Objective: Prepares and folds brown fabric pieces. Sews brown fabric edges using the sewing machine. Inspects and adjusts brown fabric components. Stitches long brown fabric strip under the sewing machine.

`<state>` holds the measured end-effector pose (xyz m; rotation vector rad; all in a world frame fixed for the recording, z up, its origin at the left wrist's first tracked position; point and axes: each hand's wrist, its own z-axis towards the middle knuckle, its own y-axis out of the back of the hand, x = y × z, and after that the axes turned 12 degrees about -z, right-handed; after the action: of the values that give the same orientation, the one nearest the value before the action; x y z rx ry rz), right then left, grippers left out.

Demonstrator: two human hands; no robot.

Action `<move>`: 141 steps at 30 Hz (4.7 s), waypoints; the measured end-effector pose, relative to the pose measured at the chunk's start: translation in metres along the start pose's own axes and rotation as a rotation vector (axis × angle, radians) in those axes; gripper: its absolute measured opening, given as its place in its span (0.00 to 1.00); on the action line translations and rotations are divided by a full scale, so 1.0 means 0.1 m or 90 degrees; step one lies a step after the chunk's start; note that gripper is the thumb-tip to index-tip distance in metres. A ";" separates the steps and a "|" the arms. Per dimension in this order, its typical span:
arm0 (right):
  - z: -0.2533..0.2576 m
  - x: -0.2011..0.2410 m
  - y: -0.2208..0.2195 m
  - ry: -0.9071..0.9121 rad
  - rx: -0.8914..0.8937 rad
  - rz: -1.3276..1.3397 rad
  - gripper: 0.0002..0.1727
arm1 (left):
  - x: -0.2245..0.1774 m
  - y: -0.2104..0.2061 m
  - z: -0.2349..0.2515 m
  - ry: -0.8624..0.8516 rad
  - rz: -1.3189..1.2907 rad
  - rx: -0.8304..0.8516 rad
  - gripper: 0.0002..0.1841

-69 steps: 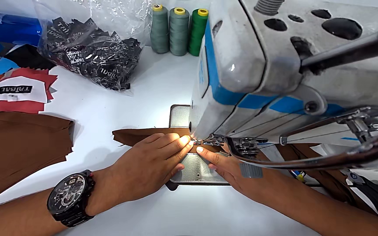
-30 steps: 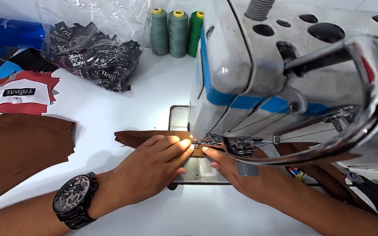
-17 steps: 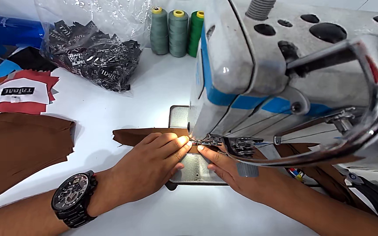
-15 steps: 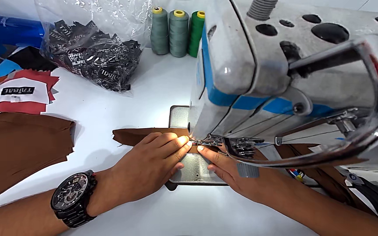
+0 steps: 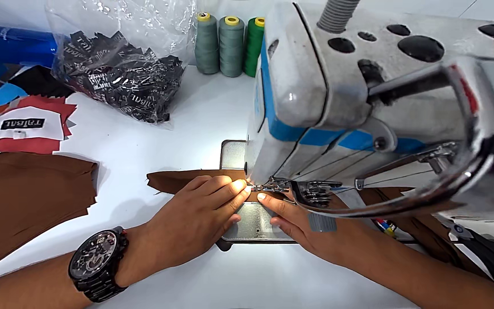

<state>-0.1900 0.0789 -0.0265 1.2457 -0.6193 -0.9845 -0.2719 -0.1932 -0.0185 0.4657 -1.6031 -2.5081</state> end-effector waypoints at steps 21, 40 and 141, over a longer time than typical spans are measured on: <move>-2.08 -1.13 0.80 -0.814 -0.538 -0.018 0.27 | 0.17 0.04 0.01 -0.012 -0.102 0.121 0.28; -2.12 -1.12 0.73 -0.793 -0.504 -0.134 0.26 | 0.18 0.00 0.01 -0.019 -0.102 0.110 0.28; -0.01 -0.01 -0.05 0.000 -0.004 0.014 0.22 | 0.03 0.01 -0.02 0.018 -0.007 0.016 0.24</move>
<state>-0.1906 0.0802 -0.0319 1.2300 -0.6291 -0.9675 -0.2743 -0.1961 -0.0193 0.5122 -1.6276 -2.4816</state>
